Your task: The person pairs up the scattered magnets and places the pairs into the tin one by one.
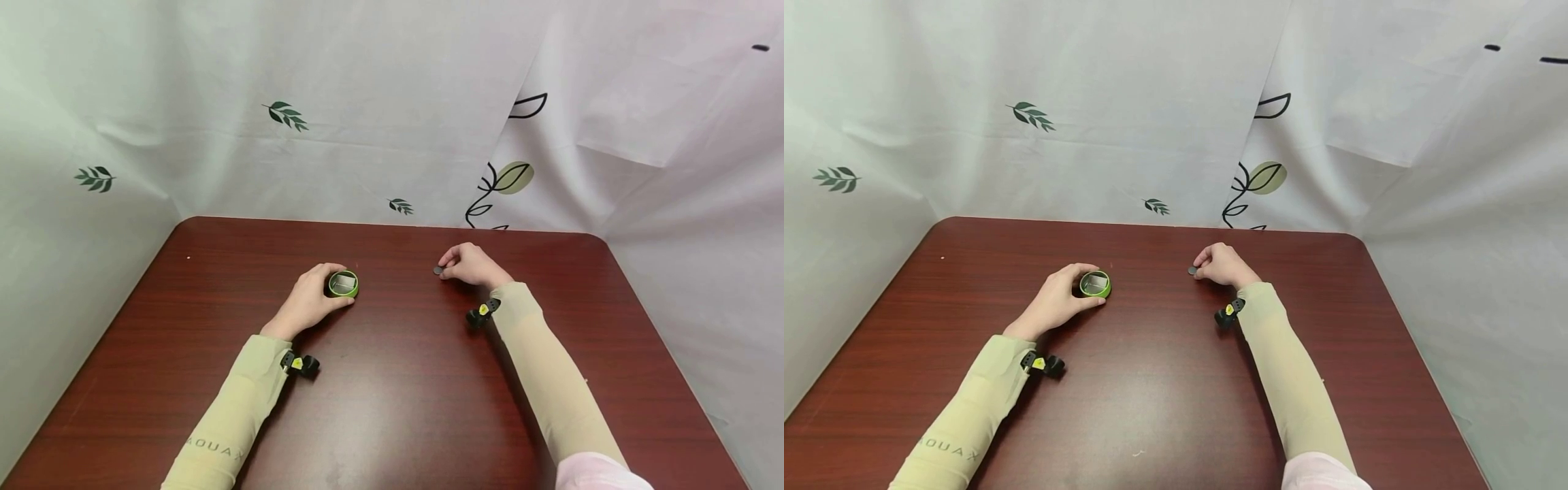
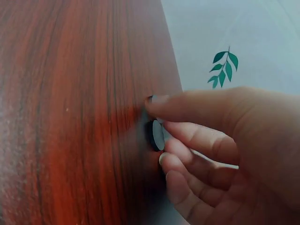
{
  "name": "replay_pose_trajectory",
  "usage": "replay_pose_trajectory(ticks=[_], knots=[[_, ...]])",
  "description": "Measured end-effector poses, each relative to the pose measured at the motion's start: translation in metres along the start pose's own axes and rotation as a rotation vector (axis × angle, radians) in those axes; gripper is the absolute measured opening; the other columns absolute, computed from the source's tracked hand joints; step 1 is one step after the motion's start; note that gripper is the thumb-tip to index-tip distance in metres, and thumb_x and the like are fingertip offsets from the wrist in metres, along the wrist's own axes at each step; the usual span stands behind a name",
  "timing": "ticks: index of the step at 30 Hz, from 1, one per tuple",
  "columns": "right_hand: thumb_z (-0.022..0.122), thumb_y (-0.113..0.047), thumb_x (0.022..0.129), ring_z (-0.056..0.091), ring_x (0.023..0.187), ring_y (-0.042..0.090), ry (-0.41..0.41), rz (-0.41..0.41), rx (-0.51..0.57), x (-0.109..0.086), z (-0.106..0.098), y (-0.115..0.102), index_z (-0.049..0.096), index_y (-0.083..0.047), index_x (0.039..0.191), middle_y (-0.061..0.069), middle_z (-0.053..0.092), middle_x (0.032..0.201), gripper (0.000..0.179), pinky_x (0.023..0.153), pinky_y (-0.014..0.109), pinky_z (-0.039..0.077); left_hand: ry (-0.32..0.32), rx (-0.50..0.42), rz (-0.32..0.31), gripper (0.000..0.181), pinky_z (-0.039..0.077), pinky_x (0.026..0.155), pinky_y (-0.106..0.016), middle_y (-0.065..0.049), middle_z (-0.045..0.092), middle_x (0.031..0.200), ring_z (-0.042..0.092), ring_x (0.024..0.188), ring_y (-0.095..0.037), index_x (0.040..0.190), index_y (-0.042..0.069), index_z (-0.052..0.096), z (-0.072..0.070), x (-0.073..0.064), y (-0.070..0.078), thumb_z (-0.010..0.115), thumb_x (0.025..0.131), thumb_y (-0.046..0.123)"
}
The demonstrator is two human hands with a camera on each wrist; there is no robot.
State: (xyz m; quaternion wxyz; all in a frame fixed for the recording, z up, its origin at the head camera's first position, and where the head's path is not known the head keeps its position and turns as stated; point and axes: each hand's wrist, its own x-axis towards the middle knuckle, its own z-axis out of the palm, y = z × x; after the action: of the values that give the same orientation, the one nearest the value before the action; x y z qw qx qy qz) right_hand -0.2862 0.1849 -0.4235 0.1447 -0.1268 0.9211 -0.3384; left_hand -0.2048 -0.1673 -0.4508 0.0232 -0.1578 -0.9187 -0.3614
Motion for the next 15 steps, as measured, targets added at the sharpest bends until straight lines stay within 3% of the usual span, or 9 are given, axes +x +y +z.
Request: replay_pose_trajectory(ticks=[7, 15], knots=[[0.083, -0.02, 0.085, 0.054, 0.077, 0.022, 0.02, 0.045, -0.105, -0.0056, -0.004, -0.0034, 0.073, -0.006, 0.09, 0.005, 0.065, 0.083, 0.019, 0.067, 0.033, 0.045, -0.005, -0.001, -0.006, 0.061, 0.047, 0.099, -0.046, -0.014, 0.061, 0.129, 0.057, 0.118, -0.032, 0.135, 0.003, 0.059, 0.0006, 0.0003, 0.0005, 0.086, 0.084, 0.022], [0.077, -0.01, 0.089, 0.054, 0.075, 0.021, -0.016, 0.015, -0.002, -0.0011, -0.0013, -0.0003, 0.069, -0.004, 0.098, 0.007, 0.065, 0.085, 0.014, 0.067, 0.033, 0.045, -0.007, 0.001, -0.01, 0.062, 0.048, 0.098, -0.046, -0.015, 0.061, 0.13, 0.057, 0.118, -0.032, 0.136, 0.002, 0.058, 0.0003, 0.0001, 0.0005, 0.086, 0.084, 0.021]])
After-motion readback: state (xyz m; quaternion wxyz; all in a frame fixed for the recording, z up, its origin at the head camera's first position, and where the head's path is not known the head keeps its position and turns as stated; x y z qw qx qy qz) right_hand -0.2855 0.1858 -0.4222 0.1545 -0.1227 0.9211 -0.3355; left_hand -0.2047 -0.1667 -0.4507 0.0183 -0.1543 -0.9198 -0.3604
